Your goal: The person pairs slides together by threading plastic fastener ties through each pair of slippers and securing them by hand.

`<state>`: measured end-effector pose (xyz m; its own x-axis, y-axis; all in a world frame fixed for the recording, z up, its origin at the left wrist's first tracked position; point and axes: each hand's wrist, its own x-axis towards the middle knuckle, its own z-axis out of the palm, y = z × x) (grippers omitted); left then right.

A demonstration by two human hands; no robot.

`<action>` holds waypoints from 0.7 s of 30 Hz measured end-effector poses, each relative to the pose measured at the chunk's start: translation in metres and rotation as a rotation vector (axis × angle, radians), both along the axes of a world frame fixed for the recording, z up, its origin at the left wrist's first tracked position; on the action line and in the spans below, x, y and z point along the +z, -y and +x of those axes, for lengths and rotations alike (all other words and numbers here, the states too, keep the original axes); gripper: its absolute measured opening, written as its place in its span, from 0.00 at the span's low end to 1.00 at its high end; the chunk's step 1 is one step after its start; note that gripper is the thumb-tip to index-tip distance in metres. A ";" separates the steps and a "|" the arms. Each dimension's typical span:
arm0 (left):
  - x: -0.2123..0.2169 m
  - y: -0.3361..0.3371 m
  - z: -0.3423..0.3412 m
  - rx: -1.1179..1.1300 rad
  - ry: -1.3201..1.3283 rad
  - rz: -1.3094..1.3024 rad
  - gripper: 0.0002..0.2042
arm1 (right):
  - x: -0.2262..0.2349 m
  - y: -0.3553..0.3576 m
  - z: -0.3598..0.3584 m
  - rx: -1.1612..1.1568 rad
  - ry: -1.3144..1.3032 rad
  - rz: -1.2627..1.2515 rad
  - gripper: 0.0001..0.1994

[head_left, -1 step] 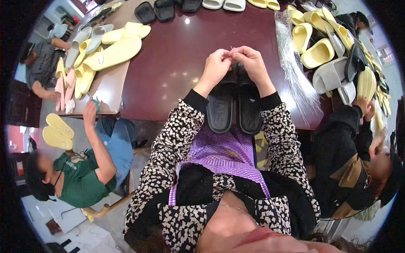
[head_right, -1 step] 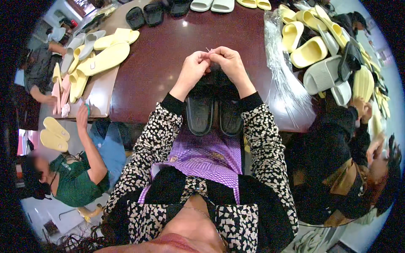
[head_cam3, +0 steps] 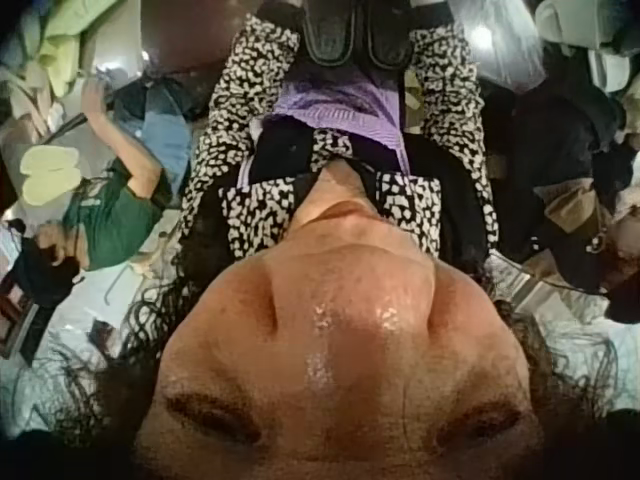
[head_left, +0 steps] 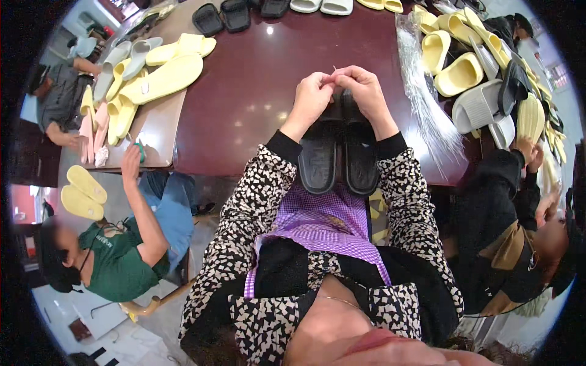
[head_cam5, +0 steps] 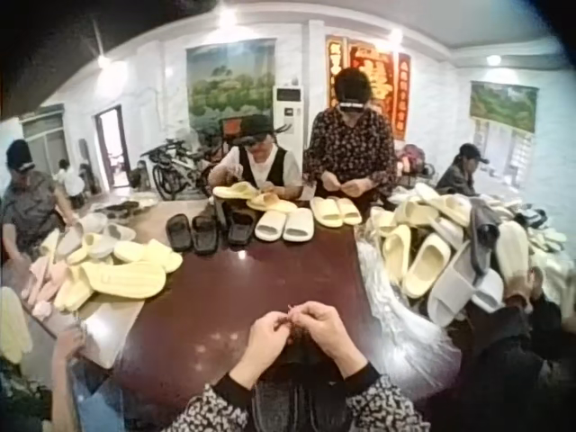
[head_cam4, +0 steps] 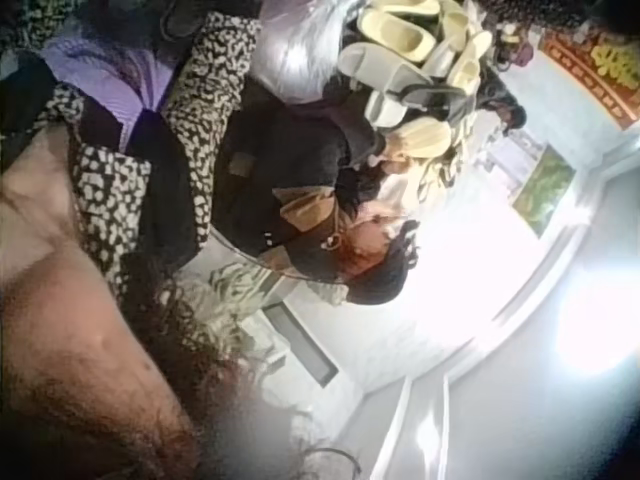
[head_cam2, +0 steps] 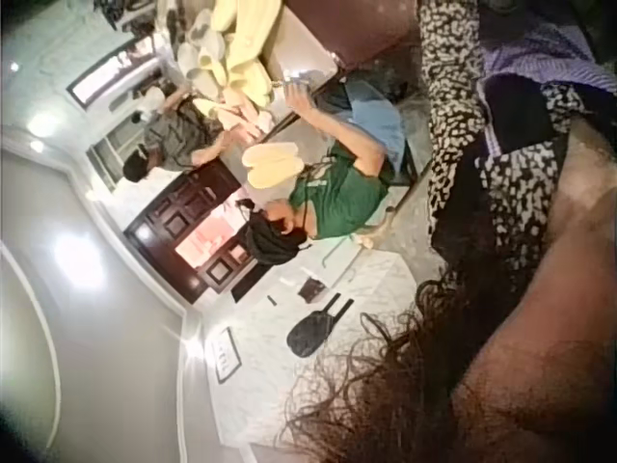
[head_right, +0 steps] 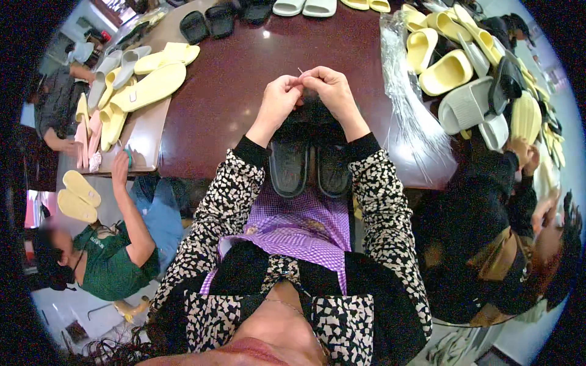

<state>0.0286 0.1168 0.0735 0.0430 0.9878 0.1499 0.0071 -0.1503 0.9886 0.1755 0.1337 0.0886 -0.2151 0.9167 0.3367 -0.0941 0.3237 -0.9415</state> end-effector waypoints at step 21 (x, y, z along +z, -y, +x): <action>0.006 -0.001 -0.007 -0.134 0.472 -0.218 0.03 | -0.009 0.010 0.007 -0.105 0.245 -0.073 0.06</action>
